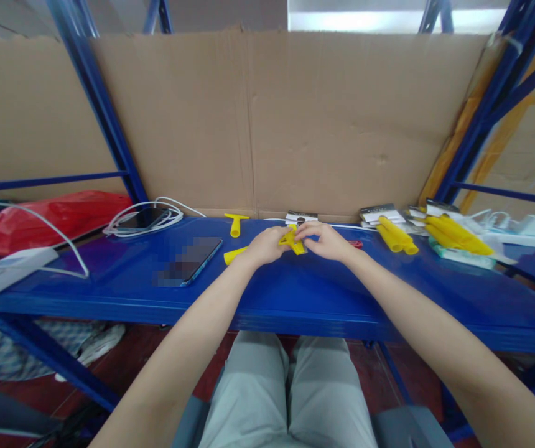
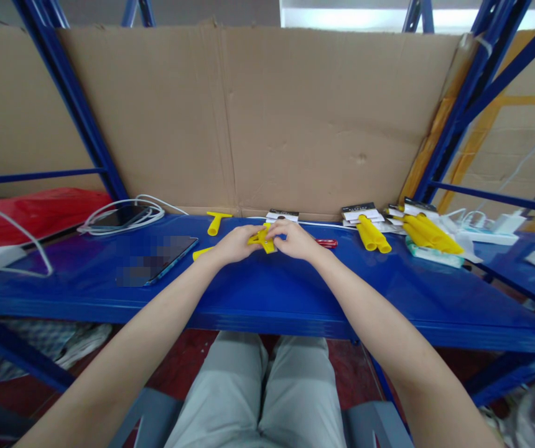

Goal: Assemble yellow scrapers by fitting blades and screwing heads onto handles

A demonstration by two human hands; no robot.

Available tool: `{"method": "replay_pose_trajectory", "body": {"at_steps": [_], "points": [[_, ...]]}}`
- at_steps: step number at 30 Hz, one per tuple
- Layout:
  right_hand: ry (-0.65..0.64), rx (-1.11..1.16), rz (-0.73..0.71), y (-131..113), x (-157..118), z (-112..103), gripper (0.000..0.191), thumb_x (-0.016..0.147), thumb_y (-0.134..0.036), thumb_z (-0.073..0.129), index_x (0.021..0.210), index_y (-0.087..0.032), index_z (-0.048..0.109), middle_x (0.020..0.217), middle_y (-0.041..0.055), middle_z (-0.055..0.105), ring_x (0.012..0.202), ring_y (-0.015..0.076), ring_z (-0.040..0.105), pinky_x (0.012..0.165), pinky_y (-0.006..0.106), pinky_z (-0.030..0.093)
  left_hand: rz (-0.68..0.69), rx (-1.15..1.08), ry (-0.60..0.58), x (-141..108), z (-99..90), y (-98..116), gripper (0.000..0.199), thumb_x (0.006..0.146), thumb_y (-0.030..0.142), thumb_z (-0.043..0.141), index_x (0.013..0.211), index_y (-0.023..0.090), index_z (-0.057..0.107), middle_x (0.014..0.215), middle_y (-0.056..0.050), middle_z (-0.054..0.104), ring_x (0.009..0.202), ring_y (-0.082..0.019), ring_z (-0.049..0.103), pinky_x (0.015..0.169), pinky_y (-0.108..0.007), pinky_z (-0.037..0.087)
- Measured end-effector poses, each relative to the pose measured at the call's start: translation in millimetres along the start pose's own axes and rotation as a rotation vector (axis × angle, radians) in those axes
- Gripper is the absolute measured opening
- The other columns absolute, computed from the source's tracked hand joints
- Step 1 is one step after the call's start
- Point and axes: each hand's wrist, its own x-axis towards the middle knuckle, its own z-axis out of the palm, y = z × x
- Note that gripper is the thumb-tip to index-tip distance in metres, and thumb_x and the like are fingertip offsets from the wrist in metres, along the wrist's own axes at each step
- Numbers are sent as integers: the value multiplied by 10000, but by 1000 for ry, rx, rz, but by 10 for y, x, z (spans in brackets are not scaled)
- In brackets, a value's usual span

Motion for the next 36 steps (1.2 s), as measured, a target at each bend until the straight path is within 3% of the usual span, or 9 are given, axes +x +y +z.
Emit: {"method": "replay_pose_trajectory", "body": {"at_steps": [7,11,14,16,19,28,36], "points": [[138,23,107,31,28,2,274,678,-47,475,862,-186,624,1011,79,615,989,198,576,908,406,437,-11,73,95,-18,-12,26,476,773,126,580,1242,181,526,1231,-84,599,1139,-219,550,976,-339,418],[193,221,481,-2,53,17,253,690,-67,506,917,-175,530,975,69,610,798,164,615,770,376,511,-25,84,95,-19,-6,33,478,780,140,579,1254,173,519,1247,-90,587,1142,-226,548,972,-341,422],[126,521,774,-78,66,20,241,759,-130,545,981,-187,470,794,24,632,607,129,611,609,305,533,-20,83,87,-18,0,37,461,780,136,575,1238,160,532,1240,-93,592,1137,-224,551,973,-330,419],[53,706,862,-134,68,17,277,781,-138,560,1030,-188,447,677,2,630,541,130,606,542,273,525,-9,80,84,-16,5,36,441,782,139,571,1222,147,543,1225,-101,600,1125,-225,558,969,-328,420],[13,863,901,-189,69,19,315,779,-79,552,1057,-179,446,628,-3,638,508,125,603,501,243,510,3,73,86,-14,19,28,409,788,150,566,1197,142,556,1204,-103,611,1104,-226,571,958,-338,427],[165,920,955,-135,69,57,323,747,12,526,1007,-175,480,645,-2,644,521,118,604,481,222,488,10,82,38,-26,65,3,512,814,229,557,1311,177,444,1220,-114,591,1138,-239,542,955,-368,423],[215,926,975,17,16,7,265,756,16,512,930,-183,523,677,4,642,572,111,602,490,212,493,115,119,-117,-51,44,6,600,814,119,507,1374,286,367,1213,-68,548,1100,-208,552,948,-347,418]]}}
